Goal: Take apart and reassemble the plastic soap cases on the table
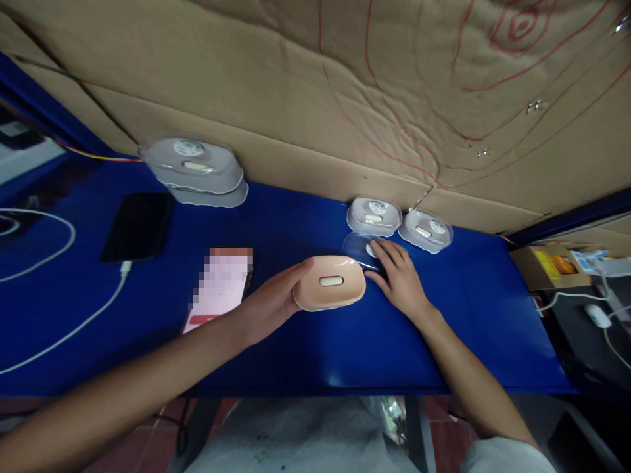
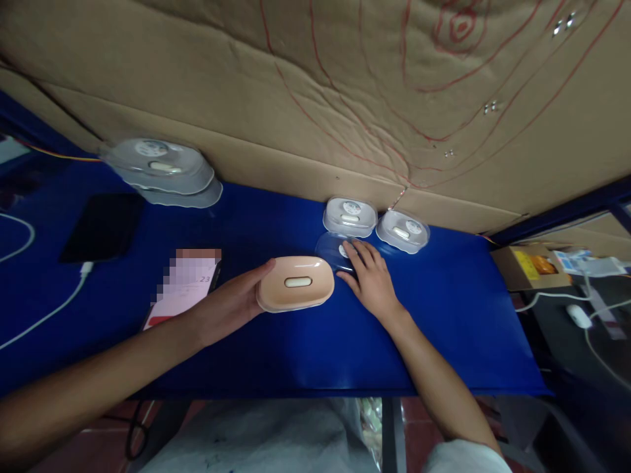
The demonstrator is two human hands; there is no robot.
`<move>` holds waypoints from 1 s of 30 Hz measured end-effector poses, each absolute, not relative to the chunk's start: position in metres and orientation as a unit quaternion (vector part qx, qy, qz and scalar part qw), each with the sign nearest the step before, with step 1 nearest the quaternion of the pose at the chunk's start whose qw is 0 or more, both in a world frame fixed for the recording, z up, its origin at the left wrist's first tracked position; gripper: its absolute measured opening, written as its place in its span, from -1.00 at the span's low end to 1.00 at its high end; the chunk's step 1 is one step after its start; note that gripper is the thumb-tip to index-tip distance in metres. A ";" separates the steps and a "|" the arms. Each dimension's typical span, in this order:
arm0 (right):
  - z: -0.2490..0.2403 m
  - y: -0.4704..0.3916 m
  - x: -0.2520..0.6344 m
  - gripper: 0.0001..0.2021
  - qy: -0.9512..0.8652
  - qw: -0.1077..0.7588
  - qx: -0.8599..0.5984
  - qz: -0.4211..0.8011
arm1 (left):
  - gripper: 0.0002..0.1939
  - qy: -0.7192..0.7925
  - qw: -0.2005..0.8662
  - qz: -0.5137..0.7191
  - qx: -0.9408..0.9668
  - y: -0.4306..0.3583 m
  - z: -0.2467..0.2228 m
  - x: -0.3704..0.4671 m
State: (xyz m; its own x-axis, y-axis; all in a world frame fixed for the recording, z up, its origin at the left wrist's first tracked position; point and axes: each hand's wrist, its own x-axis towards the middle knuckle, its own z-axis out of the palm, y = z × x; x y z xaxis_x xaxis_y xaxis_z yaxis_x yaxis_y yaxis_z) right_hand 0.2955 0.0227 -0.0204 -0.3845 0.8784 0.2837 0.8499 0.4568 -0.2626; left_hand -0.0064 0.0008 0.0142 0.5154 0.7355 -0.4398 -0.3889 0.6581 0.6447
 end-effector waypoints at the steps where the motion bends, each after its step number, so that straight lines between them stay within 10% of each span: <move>1: -0.019 0.022 0.295 -0.36 -0.826 0.211 -0.521 0.033 | -0.47 0.359 0.837 0.337 0.240 0.001 0.014 -0.007; 8: -0.013 -0.006 0.277 -0.45 -0.814 0.319 -0.448 0.188 | -0.43 0.361 0.837 0.333 0.240 0.000 0.011 -0.008; 30: -0.011 -0.018 0.259 -0.37 -0.875 0.326 -0.332 0.136 | -0.35 0.314 0.859 0.327 0.240 -0.003 0.016 -0.003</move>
